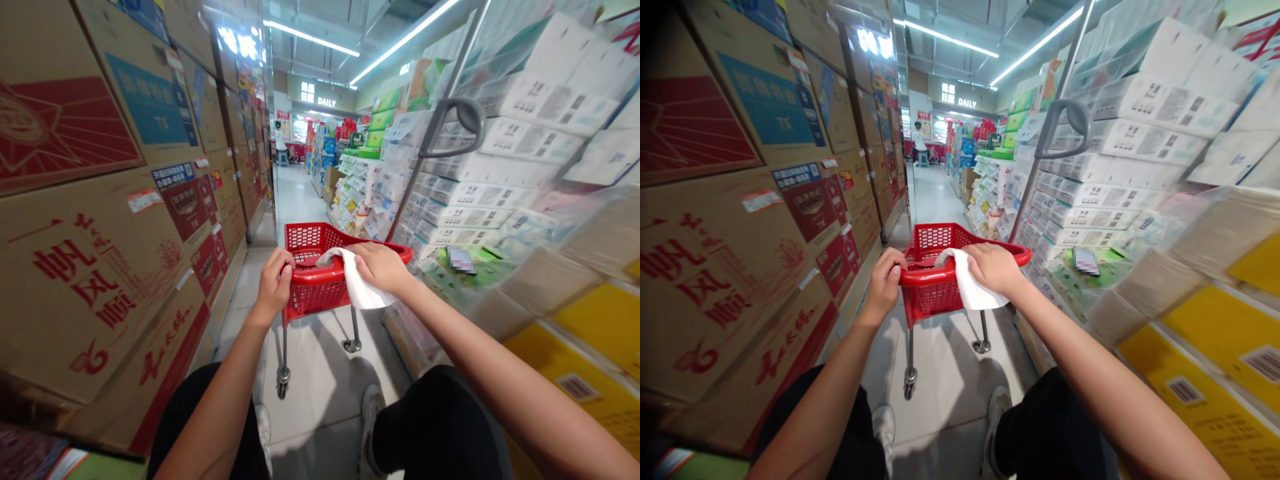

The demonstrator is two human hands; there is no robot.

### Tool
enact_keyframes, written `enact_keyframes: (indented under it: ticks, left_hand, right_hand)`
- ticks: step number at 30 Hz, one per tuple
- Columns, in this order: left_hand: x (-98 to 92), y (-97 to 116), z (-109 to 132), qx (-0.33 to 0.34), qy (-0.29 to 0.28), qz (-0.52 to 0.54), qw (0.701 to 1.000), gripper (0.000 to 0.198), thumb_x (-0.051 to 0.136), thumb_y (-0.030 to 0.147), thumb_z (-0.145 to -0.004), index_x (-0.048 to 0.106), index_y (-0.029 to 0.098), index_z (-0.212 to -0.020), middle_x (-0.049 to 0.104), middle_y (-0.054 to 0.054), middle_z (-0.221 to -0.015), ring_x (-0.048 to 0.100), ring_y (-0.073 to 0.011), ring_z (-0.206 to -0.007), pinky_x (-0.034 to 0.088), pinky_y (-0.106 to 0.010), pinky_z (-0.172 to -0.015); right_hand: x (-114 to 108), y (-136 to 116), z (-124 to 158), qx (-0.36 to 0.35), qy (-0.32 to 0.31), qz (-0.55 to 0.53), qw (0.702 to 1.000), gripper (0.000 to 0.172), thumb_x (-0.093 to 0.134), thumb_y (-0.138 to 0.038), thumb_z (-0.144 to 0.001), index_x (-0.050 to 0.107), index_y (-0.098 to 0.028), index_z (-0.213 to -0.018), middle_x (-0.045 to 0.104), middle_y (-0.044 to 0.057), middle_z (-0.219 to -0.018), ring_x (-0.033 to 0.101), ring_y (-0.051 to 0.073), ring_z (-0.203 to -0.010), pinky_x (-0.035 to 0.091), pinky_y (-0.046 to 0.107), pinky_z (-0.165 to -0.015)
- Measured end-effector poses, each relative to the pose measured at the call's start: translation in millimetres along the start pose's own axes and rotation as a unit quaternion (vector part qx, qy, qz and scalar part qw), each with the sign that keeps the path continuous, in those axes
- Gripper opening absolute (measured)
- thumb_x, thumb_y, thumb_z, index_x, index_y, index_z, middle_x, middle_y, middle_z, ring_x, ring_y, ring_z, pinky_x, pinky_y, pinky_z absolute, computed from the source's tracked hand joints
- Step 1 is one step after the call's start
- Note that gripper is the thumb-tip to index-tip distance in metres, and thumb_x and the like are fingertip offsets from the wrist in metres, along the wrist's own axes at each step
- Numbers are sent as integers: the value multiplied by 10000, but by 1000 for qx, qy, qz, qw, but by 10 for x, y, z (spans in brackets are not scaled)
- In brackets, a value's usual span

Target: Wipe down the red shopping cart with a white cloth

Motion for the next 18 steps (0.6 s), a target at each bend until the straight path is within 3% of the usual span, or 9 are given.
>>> enact_keyframes:
  ticks: [3,5,7,10,13,18]
  left_hand:
    - [29,22,-4,-9,-5,-5,1000,332,344,412,-988,500,215,-770,526,-45,-818,526,-192,-815,427,-354,-756]
    - [79,37,-13,-17,-31,-11,999,348,336,410,-992,520,213,-771,538,-49,-831,531,-192,-822,432,-355,-760]
    - [119,42,-18,-20,-49,-14,999,356,325,410,-994,532,211,-784,548,-56,-855,538,-196,-844,443,-358,-776]
    - [113,-2,-12,-22,-25,-12,999,310,326,421,-991,532,214,-886,556,-58,-916,548,-200,-891,457,-364,-822]
    - [45,-109,13,-37,12,0,999,272,331,437,-990,491,223,-1042,552,-52,-967,550,-194,-903,468,-357,-832]
    - [-38,-224,26,-72,-8,47,996,264,330,453,-989,449,234,-1076,509,-24,-877,533,-177,-796,459,-323,-741]
  right_hand:
    - [-9,152,39,30,0,0,1000,391,280,-327,-1041,585,-182,-1238,690,96,-1156,614,235,-1090,414,362,-969]
    - [4,46,-9,36,10,2,999,374,315,-343,-1028,591,-168,-1210,688,113,-1139,609,250,-1084,420,379,-959]
    - [46,-243,-114,4,13,-2,1000,361,361,-376,-1015,598,-163,-1184,684,127,-1125,600,264,-1082,419,394,-956]
    - [134,-793,-301,-60,5,-20,998,401,390,-459,-1013,590,-156,-1182,680,134,-1109,601,269,-1063,421,397,-939]
    - [195,-1096,-436,-49,-2,-23,999,443,340,-502,-1032,580,-151,-1156,687,127,-1053,628,262,-974,433,381,-854]
    - [188,-972,-436,-46,-13,-26,998,457,320,-534,-1039,601,-175,-1065,692,113,-1016,626,245,-959,414,357,-852]
Point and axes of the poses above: each hand's wrist, its own z-axis away from the middle knuckle, its own x-axis out of the palm, y = z × x, the point moved 5 cm from there along -z, towards the middle knuckle
